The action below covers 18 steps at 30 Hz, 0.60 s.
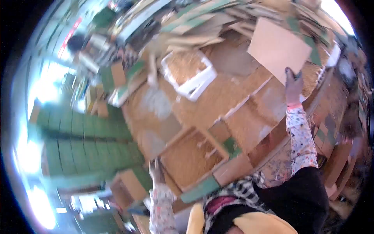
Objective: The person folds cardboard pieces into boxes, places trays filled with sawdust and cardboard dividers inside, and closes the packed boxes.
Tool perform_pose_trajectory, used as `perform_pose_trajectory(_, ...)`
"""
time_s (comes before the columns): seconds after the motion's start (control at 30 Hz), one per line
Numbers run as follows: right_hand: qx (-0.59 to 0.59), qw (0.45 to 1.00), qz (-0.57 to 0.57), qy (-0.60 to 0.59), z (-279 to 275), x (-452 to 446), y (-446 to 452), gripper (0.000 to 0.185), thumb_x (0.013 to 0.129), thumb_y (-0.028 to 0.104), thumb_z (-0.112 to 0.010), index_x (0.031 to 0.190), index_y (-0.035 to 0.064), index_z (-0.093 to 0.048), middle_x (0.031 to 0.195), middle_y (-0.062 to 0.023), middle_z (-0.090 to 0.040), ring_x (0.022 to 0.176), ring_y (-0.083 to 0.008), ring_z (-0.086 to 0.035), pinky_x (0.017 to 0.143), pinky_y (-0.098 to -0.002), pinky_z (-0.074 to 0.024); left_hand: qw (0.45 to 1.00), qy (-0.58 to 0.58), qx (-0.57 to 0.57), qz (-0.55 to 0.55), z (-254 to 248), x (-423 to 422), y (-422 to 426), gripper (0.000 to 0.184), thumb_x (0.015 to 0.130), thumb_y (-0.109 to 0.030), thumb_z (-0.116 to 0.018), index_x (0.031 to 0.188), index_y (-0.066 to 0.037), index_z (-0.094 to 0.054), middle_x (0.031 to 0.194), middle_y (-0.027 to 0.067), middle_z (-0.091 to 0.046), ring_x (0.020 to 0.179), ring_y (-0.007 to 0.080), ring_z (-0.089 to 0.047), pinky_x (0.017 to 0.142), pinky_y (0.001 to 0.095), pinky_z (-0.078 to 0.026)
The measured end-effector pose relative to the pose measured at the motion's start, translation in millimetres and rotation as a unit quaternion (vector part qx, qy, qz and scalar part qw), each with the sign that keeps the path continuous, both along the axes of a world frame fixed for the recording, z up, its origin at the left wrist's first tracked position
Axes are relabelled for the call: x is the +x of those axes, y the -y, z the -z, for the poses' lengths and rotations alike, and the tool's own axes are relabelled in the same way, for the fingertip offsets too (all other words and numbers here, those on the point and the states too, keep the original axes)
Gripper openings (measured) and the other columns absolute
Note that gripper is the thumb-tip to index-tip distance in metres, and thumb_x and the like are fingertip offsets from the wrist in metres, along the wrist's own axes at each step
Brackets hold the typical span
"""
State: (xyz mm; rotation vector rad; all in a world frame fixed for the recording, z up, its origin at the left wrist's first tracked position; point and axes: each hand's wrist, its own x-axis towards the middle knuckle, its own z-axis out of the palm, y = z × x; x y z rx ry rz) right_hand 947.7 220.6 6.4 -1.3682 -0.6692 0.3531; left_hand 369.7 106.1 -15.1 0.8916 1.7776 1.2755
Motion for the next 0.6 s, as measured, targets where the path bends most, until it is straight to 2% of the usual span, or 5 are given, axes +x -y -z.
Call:
perform_pose_trajectory(0.1,0.038,0.949,-0.313,0.0,-50.2,-105.5,47.8,0.036,0.079,0.008,-0.056,0.114,0.0007,-0.05,0.093,-0.0048,-0.06,0.084,-0.0111,-0.055,0.074,-0.0254,-0.0443,0.999,-0.011,0.03,0.027,-7.3,-1.1,3.6,0.026,0.086,-0.018,-0.056,0.105,-0.001,-0.05,0.098,0.0069,-0.053,0.088,0.0131,-0.049,0.077,0.0255,-0.042)
perform_pose_trajectory(0.23,-0.156,0.839,-0.521,-0.008,-79.1,-205.1,85.2,0.041,0.075,0.009,-0.057,0.114,-0.0017,-0.05,0.093,-0.0093,-0.061,0.085,-0.0164,-0.057,0.072,-0.0293,-0.0465,0.843,-0.445,0.295,0.065,-72.3,28.0,10.3,0.066,0.074,-0.026,-0.067,0.127,-0.003,-0.035,0.124,0.0184,-0.038,0.113,0.0313,-0.039,0.096,0.0419,-0.032)
perform_pose_trajectory(0.4,-0.211,0.732,-0.505,0.407,-63.1,-278.9,109.5,0.066,0.075,0.011,-0.056,0.131,-0.0029,-0.025,0.105,-0.0247,-0.054,0.098,-0.0345,-0.053,0.087,-0.0382,-0.0422,0.652,-0.574,-0.137,0.477,-80.1,86.3,66.5,0.081,0.067,-0.037,-0.069,0.134,-0.012,-0.031,0.132,0.0205,-0.034,0.125,0.043,-0.023,0.096,0.0555,-0.032)
perform_pose_trajectory(0.47,-0.099,0.635,-0.405,0.65,-88.1,-301.7,119.8,0.079,0.077,0.024,-0.058,0.137,0.0013,-0.011,0.135,-0.0246,-0.023,0.123,-0.0445,-0.025,0.101,-0.0532,-0.0212,0.66,-0.563,-0.132,0.479,-45.7,89.5,59.3,0.077,0.071,-0.033,-0.064,0.137,-0.018,-0.026,0.136,0.025,-0.027,0.121,0.0489,-0.028,0.095,0.0571,-0.032)
perform_pose_trajectory(0.6,-0.425,0.363,-0.583,0.59,-46.0,-334.9,112.2,0.067,0.08,0.038,-0.053,0.134,0.0075,-0.027,0.14,-0.0247,-0.017,0.126,-0.0433,-0.024,0.102,-0.0532,-0.0213,0.662,-0.509,-0.168,0.524,-48.0,91.7,37.6,0.069,0.073,-0.028,-0.06,0.134,-0.011,-0.032,0.128,0.0259,-0.037,0.116,0.0408,-0.041,0.095,0.0442,-0.037)
